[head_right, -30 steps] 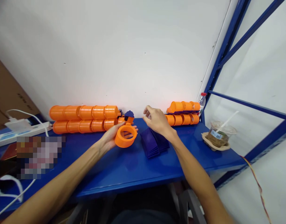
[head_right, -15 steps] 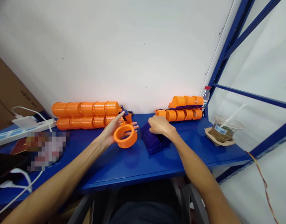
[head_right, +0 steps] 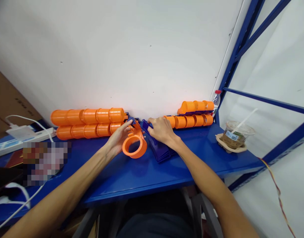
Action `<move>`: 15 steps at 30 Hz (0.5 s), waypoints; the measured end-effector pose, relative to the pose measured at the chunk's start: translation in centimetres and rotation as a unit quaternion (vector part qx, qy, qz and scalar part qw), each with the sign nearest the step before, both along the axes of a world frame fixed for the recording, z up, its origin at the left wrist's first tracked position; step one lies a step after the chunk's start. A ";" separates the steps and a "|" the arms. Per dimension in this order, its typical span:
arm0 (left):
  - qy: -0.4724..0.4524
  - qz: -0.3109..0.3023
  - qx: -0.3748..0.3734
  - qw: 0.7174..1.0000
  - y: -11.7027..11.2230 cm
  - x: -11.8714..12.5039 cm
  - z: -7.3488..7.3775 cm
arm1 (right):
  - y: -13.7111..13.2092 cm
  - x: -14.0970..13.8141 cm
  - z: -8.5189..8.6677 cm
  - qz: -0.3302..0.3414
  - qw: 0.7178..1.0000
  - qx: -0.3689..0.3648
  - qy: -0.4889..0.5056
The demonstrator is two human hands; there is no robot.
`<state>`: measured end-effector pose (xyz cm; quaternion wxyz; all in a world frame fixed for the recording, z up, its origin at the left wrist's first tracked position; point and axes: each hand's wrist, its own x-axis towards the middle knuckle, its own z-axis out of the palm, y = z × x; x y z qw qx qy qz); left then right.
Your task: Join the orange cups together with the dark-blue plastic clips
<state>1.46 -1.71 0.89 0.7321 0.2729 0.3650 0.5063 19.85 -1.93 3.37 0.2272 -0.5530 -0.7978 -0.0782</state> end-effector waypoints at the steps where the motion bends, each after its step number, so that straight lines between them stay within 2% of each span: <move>1: -0.001 -0.002 0.006 1.000 0.0 0.0 -0.1 | -0.1 -0.2 -0.1 0.003 1.000 0.003 -0.004; 5: 0.002 0.004 0.019 1.000 0.1 0.1 -0.3 | -0.3 -0.3 -0.3 0.008 1.000 0.010 -0.018; 15: 0.002 0.026 0.026 0.999 -0.3 0.3 0.3 | -0.5 -0.5 -0.5 0.029 0.999 0.006 -0.013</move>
